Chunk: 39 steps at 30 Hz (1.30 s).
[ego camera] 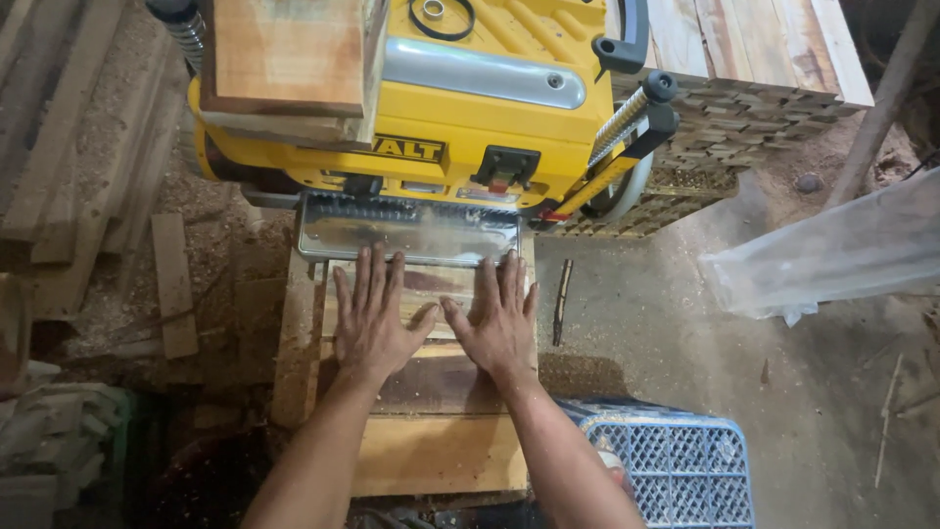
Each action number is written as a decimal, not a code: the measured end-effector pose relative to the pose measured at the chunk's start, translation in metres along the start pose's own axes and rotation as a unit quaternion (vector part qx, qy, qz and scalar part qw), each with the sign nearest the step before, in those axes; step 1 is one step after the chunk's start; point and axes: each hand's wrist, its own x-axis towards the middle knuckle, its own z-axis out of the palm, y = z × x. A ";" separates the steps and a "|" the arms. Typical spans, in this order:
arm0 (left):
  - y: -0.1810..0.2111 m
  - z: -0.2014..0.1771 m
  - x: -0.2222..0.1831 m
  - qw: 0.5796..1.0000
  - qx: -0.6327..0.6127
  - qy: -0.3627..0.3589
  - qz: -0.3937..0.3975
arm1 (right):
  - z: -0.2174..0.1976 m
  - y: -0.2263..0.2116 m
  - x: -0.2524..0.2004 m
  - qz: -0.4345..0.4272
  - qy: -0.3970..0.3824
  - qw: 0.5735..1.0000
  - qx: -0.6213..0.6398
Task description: Feeding individual wood planks into a thickness planer to smooth and level their surfaces.
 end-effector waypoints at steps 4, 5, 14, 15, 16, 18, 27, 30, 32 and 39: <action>-0.002 0.007 -0.002 1.000 0.018 0.015 0.001 | 0.001 0.005 0.001 -0.002 -0.013 1.000 0.020; -0.002 0.006 -0.001 1.000 0.014 -0.003 -0.001 | 0.000 0.004 0.001 -0.003 -0.020 1.000 0.005; -0.007 0.015 -0.002 0.998 -0.055 0.007 -0.013 | -0.003 0.000 0.002 0.019 -0.012 1.000 0.021; -0.011 0.020 -0.004 0.996 -0.079 0.030 -0.019 | -0.005 -0.003 0.003 0.031 0.007 0.998 0.045; -0.010 0.010 -0.013 0.996 -0.079 0.028 -0.017 | 0.007 0.006 0.007 0.033 0.007 0.998 0.046; -0.011 -0.006 -0.020 0.964 -0.212 0.158 0.016 | 0.032 0.020 0.027 0.026 0.121 0.992 -0.031; -0.049 -0.041 -0.059 0.897 -0.379 0.217 -0.070 | -0.004 -0.206 0.064 -0.072 -0.129 0.979 0.141; -0.068 -0.046 -0.048 0.919 -0.289 0.259 -0.065 | 0.114 -0.198 0.061 -0.421 -0.108 0.892 -0.126; -0.068 -0.051 -0.044 0.929 -0.271 0.242 -0.067 | 0.056 -0.186 0.040 -0.360 -0.138 0.920 -0.077; -0.016 -0.012 -0.028 0.954 -0.218 0.208 0.008 | 0.006 -0.001 0.002 -0.164 0.043 0.985 0.005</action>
